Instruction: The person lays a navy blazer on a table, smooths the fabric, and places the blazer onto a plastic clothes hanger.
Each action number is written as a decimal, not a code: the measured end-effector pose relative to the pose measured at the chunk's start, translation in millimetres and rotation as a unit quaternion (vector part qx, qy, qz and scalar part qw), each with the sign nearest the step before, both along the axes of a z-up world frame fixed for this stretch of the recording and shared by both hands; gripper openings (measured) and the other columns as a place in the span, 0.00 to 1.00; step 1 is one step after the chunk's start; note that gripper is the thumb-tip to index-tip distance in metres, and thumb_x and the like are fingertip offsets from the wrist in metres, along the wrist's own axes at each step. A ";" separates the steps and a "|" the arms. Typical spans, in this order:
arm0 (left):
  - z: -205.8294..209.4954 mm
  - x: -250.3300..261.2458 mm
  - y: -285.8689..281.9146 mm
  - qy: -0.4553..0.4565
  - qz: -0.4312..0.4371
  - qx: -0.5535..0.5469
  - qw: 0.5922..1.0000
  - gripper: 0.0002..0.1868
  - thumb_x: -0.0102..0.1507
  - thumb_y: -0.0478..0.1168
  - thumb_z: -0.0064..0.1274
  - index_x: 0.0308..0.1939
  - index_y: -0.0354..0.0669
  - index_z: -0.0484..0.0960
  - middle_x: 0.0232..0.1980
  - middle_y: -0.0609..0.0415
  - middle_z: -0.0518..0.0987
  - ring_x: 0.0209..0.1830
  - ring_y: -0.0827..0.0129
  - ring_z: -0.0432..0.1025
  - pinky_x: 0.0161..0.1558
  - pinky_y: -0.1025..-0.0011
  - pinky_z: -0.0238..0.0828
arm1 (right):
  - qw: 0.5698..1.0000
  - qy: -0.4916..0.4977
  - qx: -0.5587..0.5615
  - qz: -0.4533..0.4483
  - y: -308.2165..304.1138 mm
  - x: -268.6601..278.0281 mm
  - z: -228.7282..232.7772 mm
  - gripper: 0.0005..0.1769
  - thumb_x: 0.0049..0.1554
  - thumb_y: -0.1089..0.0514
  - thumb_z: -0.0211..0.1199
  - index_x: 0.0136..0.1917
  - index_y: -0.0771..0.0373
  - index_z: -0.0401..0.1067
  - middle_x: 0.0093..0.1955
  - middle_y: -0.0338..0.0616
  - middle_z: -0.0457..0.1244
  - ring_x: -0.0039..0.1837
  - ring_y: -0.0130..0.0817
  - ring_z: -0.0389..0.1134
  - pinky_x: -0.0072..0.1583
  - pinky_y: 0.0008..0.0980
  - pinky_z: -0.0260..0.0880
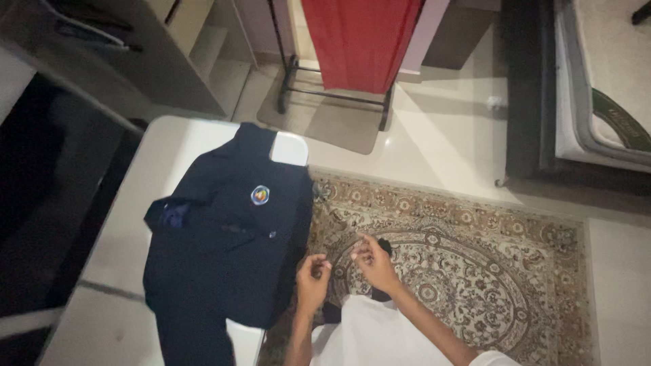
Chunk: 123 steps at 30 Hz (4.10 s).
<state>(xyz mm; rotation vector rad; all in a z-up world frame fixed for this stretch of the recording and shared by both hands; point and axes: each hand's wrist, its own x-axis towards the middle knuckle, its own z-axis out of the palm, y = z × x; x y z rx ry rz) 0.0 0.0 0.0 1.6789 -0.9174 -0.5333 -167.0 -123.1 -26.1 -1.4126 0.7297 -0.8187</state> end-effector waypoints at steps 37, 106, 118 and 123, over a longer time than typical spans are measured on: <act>-42.9 -22.4 -329.8 0.016 0.017 0.064 0.998 0.09 0.63 0.35 0.59 0.46 0.38 0.83 0.37 0.59 0.82 0.37 0.78 0.74 0.39 0.76 0.71 | 0.999 0.035 -0.003 -0.012 -363.6 -36.7 -44.8 0.23 0.58 0.56 0.65 0.65 0.64 0.69 0.48 0.39 0.69 0.49 0.25 0.72 0.48 0.27 0.75; 96.1 277.6 -692.7 0.108 0.455 -0.176 0.866 0.11 0.63 0.31 0.56 0.49 0.35 0.79 0.38 0.59 0.80 0.32 0.81 0.70 0.34 0.80 0.68 | 0.854 0.038 -0.172 0.489 -767.6 478.8 147.7 0.19 0.57 0.61 0.66 0.62 0.65 0.74 0.46 0.37 0.69 0.48 0.24 0.69 0.51 0.25 0.71; 112.9 366.0 -667.6 0.136 0.485 -0.183 0.844 0.12 0.63 0.31 0.56 0.51 0.33 0.79 0.37 0.58 0.79 0.30 0.81 0.68 0.31 0.81 0.66 | 0.820 0.038 -0.160 0.548 -738.6 579.5 171.1 0.18 0.59 0.62 0.63 0.62 0.66 0.72 0.44 0.37 0.69 0.47 0.22 0.69 0.48 0.24 0.69; 126.9 431.6 -637.3 0.062 0.494 -0.167 0.851 0.11 0.64 0.34 0.58 0.50 0.34 0.79 0.39 0.57 0.81 0.34 0.80 0.71 0.36 0.79 0.70 | 0.819 0.072 -0.184 0.538 -704.3 639.1 200.7 0.19 0.58 0.60 0.65 0.62 0.65 0.72 0.44 0.36 0.70 0.46 0.22 0.69 0.47 0.25 0.70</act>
